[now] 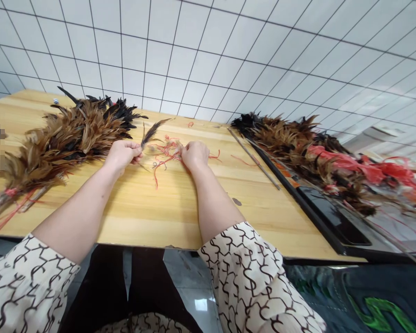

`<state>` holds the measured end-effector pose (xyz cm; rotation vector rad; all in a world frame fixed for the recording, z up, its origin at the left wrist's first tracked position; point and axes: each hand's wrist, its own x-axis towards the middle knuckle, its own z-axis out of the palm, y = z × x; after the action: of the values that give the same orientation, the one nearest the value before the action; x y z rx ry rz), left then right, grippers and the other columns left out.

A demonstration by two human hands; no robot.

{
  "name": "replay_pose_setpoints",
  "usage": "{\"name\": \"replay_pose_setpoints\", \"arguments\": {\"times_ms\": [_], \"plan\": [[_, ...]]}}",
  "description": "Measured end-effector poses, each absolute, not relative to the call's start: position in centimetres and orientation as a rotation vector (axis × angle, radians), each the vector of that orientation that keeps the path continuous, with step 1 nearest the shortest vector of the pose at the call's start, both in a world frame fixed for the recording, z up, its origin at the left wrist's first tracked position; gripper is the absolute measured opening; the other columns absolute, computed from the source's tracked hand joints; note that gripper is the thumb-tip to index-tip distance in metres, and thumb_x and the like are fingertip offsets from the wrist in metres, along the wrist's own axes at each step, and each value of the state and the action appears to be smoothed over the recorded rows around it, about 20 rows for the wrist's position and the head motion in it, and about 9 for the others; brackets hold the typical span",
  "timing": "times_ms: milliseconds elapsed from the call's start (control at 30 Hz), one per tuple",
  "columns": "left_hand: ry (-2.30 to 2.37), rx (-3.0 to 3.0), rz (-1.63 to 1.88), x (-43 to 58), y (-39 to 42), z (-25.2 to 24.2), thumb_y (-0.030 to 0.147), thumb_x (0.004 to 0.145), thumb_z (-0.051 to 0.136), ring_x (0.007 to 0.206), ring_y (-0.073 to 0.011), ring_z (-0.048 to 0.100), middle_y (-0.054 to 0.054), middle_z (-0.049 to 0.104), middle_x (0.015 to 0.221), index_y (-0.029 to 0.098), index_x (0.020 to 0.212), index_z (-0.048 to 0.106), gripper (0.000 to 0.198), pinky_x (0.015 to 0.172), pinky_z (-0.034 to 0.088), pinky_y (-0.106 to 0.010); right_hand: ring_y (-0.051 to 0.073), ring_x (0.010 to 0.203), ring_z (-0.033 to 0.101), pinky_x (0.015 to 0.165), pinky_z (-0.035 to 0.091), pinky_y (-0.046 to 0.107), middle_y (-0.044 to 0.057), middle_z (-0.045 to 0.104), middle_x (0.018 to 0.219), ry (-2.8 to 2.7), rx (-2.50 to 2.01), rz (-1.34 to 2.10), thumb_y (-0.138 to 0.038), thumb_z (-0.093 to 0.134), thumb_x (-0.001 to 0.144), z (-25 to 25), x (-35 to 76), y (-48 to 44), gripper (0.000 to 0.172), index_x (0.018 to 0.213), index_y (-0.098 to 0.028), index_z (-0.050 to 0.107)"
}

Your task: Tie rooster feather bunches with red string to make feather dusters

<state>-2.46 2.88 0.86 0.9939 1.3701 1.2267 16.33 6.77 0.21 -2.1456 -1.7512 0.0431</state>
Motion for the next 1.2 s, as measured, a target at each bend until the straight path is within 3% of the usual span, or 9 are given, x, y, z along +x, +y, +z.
{"name": "replay_pose_setpoints", "arguments": {"times_ms": [167, 300, 433, 533, 667, 733, 900, 1200], "plan": [[1.36, 1.005, 1.213, -2.4, 2.9, 0.7, 0.005, 0.056, 0.065, 0.037, -0.0068, 0.046, 0.002, 0.054, 0.042, 0.014, 0.049, 0.053, 0.017, 0.043, 0.038, -0.02, 0.031, 0.108, 0.059, 0.091, 0.039, 0.039, 0.024, 0.068, 0.104, -1.811, -2.251, 0.088, -0.032, 0.053, 0.084, 0.6, 15.7, 6.4, 0.03, 0.092, -0.01, 0.071], [1.366, 0.989, 1.221, -2.3, 2.7, 0.9, 0.004, 0.058, 0.064, 0.037, -0.0061, 0.045, 0.002, 0.054, 0.042, 0.014, 0.048, 0.053, 0.018, 0.042, 0.037, -0.019, 0.027, 0.1, 0.063, 0.082, 0.042, 0.034, 0.018, 0.07, 0.099, -1.739, -2.274, 0.229, -0.032, 0.057, 0.08, 0.5, 15.7, 6.7, 0.022, 0.084, -0.015, 0.071], [1.348, 0.961, 1.242, -2.2, 2.5, 1.1, 0.002, 0.058, 0.063, 0.037, -0.0056, 0.045, 0.001, 0.054, 0.043, 0.013, 0.047, 0.052, 0.019, 0.043, 0.036, -0.018, 0.02, 0.079, 0.063, 0.069, 0.043, 0.028, 0.01, 0.071, 0.082, -1.556, -2.07, 0.29, -0.021, 0.055, 0.075, 0.2, 15.9, 7.2, 0.014, 0.072, -0.016, 0.067], [1.319, 0.939, 1.256, -2.1, 2.5, 1.2, 0.002, 0.06, 0.061, 0.038, -0.0057, 0.045, 0.001, 0.055, 0.043, 0.013, 0.047, 0.053, 0.018, 0.044, 0.038, -0.019, 0.012, 0.061, 0.054, 0.058, 0.039, 0.023, 0.001, 0.062, 0.063, -1.369, -1.719, 0.426, -0.012, 0.051, 0.07, 0.3, 15.6, 7.3, 0.012, 0.062, -0.015, 0.06], [1.27, 0.91, 1.271, -2.2, 2.5, 1.2, 0.002, 0.062, 0.058, 0.04, -0.0063, 0.047, 0.0, 0.056, 0.044, 0.012, 0.047, 0.053, 0.018, 0.046, 0.039, -0.02, 0.005, 0.041, 0.034, 0.044, 0.027, 0.019, -0.005, 0.046, 0.045, -1.136, -1.327, 0.946, -0.008, 0.05, 0.067, 0.6, 14.8, 6.9, 0.019, 0.049, -0.016, 0.048], [1.245, 0.903, 1.273, -2.2, 2.6, 1.1, 0.002, 0.061, 0.059, 0.042, -0.0068, 0.048, -0.001, 0.057, 0.046, 0.012, 0.048, 0.054, 0.017, 0.048, 0.04, -0.02, 0.004, 0.039, 0.03, 0.041, 0.024, 0.018, -0.005, 0.044, 0.043, -1.065, -1.186, 1.186, -0.008, 0.051, 0.066, 0.6, 14.4, 6.6, 0.021, 0.048, -0.016, 0.046], [1.207, 0.933, 1.243, -2.3, 2.9, 0.7, 0.002, 0.059, 0.063, 0.045, -0.0075, 0.05, -0.002, 0.059, 0.051, 0.011, 0.05, 0.055, 0.015, 0.051, 0.042, -0.022, 0.003, 0.04, 0.036, 0.038, 0.024, 0.015, -0.002, 0.054, 0.049, -0.994, -1.001, 1.421, -0.005, 0.056, 0.063, 0.5, 13.4, 5.9, 0.018, 0.051, -0.015, 0.048], [1.138, 0.925, 1.208, -2.2, 3.1, 0.1, 0.006, 0.059, 0.067, 0.05, -0.0098, 0.056, -0.004, 0.062, 0.054, 0.01, 0.053, 0.058, 0.011, 0.056, 0.046, -0.024, 0.006, 0.043, 0.05, 0.039, 0.034, 0.015, -0.004, 0.057, 0.05, -1.013, -0.892, 1.515, -0.002, 0.06, 0.057, -0.2, 11.4, 4.9, 0.016, 0.06, -0.016, 0.051]]}}
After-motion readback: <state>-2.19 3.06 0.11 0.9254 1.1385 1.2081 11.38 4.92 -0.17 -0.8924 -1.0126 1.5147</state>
